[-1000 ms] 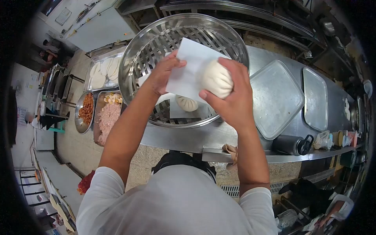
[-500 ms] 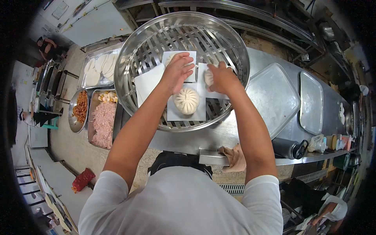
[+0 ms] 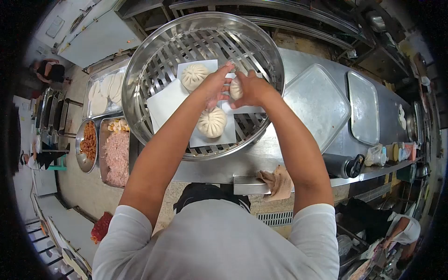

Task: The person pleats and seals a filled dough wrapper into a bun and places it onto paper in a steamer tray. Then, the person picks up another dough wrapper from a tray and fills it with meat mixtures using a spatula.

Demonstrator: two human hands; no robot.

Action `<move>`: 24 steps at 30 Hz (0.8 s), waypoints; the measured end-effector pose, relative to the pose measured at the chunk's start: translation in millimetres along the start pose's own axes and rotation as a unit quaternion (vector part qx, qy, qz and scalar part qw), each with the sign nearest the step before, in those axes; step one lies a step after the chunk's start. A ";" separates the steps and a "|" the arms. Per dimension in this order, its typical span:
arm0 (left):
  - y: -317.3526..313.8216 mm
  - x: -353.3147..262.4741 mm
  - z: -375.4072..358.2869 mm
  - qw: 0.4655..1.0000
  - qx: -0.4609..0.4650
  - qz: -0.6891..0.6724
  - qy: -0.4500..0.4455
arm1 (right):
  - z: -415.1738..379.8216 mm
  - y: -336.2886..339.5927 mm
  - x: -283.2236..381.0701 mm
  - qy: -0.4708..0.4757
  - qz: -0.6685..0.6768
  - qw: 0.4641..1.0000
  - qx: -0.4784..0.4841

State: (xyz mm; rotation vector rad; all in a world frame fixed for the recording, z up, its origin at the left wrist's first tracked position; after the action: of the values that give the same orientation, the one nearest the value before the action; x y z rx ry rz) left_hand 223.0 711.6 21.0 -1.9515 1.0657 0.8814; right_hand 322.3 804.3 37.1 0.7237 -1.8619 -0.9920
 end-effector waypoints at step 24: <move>-2.8 1.8 18.9 0.996 0.050 -0.076 -0.020 | -15.7 -7.3 -0.3 -0.201 0.523 0.826 -0.065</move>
State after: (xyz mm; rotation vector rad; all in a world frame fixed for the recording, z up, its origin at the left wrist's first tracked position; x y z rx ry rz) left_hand 222.1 727.9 10.9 -1.8967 0.9064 0.7664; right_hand 337.1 795.4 35.4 -0.6467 -2.0705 -0.5142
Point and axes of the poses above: each hand's wrist, its own z-axis towards the middle knuckle, its own y-axis out of the back of the hand, x = y × z, the point moved 4 cm from there along z, towards the middle knuckle, and after that the axes turned 4 degrees about x, right-handed, at the moved point
